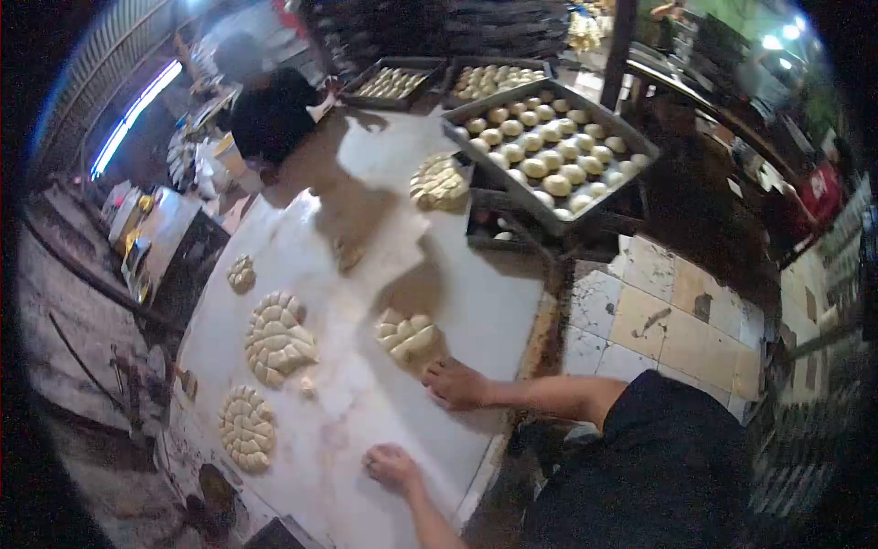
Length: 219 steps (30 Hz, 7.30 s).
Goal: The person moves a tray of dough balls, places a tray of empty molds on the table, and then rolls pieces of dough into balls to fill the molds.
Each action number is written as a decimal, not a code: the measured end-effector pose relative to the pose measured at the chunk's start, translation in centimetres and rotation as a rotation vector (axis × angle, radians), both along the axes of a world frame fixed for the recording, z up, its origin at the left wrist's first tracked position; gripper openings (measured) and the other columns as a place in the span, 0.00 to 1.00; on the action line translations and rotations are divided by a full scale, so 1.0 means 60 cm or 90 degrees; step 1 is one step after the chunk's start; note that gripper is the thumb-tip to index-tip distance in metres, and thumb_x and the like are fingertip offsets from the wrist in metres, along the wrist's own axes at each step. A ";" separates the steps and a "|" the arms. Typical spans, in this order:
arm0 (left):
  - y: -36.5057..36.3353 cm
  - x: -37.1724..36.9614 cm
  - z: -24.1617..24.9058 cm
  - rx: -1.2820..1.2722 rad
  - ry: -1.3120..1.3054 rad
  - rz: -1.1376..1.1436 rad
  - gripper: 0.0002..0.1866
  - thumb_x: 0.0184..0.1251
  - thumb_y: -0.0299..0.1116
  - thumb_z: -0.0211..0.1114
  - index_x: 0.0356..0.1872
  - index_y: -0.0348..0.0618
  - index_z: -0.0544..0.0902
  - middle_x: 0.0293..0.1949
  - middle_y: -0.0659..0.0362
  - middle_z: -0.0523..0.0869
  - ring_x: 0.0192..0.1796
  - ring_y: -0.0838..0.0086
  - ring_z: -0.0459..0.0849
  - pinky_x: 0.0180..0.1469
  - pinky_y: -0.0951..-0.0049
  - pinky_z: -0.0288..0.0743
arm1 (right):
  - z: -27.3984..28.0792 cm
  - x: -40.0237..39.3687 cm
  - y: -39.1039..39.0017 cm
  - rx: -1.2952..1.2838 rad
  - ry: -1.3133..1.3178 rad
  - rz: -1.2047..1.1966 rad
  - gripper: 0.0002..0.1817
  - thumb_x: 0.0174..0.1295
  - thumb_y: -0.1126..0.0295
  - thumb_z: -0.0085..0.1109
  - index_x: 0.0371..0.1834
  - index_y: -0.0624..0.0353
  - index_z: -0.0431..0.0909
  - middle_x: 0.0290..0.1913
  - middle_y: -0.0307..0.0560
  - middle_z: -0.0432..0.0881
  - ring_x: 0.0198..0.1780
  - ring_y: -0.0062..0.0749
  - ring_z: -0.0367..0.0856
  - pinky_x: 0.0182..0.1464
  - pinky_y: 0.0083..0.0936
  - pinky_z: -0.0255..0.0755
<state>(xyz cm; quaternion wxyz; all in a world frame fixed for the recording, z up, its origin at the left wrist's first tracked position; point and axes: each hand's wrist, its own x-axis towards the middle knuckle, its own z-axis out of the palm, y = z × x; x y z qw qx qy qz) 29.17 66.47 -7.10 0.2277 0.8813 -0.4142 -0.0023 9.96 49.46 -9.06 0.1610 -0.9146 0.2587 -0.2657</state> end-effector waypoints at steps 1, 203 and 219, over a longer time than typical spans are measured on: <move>-0.004 -0.013 -0.013 0.055 0.070 0.032 0.11 0.70 0.35 0.63 0.46 0.40 0.79 0.48 0.45 0.81 0.59 0.47 0.76 0.71 0.42 0.61 | -0.002 0.032 0.013 0.089 0.021 -0.049 0.12 0.61 0.64 0.62 0.44 0.56 0.74 0.45 0.51 0.79 0.53 0.48 0.77 0.55 0.46 0.72; 0.232 -0.054 0.049 0.045 0.391 -0.057 0.24 0.79 0.50 0.56 0.41 0.34 0.83 0.37 0.41 0.86 0.43 0.44 0.84 0.51 0.47 0.76 | 0.100 -0.211 0.234 0.467 -0.089 -0.340 0.18 0.75 0.59 0.55 0.51 0.65 0.79 0.45 0.61 0.84 0.49 0.55 0.84 0.55 0.42 0.76; 0.118 -0.104 -0.043 -0.028 0.086 -0.077 0.09 0.66 0.34 0.64 0.40 0.40 0.79 0.45 0.46 0.81 0.55 0.46 0.76 0.66 0.40 0.64 | 0.017 -0.209 0.027 0.091 0.050 -0.053 0.11 0.60 0.67 0.62 0.42 0.59 0.78 0.45 0.52 0.79 0.52 0.53 0.75 0.58 0.50 0.68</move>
